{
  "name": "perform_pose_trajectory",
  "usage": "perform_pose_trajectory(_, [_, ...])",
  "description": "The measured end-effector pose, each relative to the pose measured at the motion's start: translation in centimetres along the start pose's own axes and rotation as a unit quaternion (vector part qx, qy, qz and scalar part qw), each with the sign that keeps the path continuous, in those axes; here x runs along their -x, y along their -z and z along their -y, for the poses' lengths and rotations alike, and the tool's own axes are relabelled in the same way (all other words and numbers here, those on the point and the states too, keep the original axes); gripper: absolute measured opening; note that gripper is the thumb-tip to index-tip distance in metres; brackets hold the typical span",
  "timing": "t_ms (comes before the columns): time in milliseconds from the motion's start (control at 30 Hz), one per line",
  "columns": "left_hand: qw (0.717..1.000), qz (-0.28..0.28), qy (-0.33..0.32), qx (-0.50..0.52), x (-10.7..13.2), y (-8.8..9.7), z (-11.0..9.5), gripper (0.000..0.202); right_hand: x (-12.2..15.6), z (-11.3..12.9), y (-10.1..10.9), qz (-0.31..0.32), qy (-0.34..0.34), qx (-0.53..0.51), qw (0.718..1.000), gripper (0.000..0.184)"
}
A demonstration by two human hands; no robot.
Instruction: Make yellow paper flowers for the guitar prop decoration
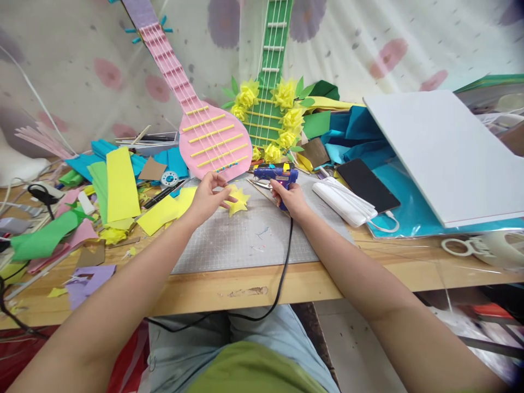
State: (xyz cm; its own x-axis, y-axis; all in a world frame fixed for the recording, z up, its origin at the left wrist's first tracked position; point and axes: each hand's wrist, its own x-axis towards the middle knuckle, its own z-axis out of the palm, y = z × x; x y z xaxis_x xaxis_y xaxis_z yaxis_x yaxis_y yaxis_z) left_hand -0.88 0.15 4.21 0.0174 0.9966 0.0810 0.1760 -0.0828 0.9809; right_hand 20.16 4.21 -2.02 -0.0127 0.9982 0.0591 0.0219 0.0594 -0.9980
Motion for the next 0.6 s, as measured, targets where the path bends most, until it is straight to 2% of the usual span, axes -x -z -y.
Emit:
perform_pose_trajectory(133, [0.998, 0.001, 0.029, 0.057, 0.2, -0.2, -0.2, 0.033, 0.1, 0.2, -0.1, -0.012, 0.002, -0.02, 1.0, 0.044])
perform_pose_trajectory(300, [0.99, -0.03, 0.071, 0.116, -0.2, -0.4, -0.4, 0.031, 0.8, 0.3, -0.9, -0.021, 0.015, 0.073, 0.997, 0.043])
perform_pose_trajectory(433, [0.986, -0.058, 0.079, 0.137, -0.5, 0.0, -0.4, 0.03, 0.8, 0.1, -1.1, -0.097, 0.02, 0.132, 0.986, 0.039])
perform_pose_trajectory(600, [0.985, -0.066, 0.054, 0.148, -0.7, 0.8, -0.5, 0.028, -0.1, 0.2, 0.3, -0.18, 0.003, 0.123, 0.976, 0.041])
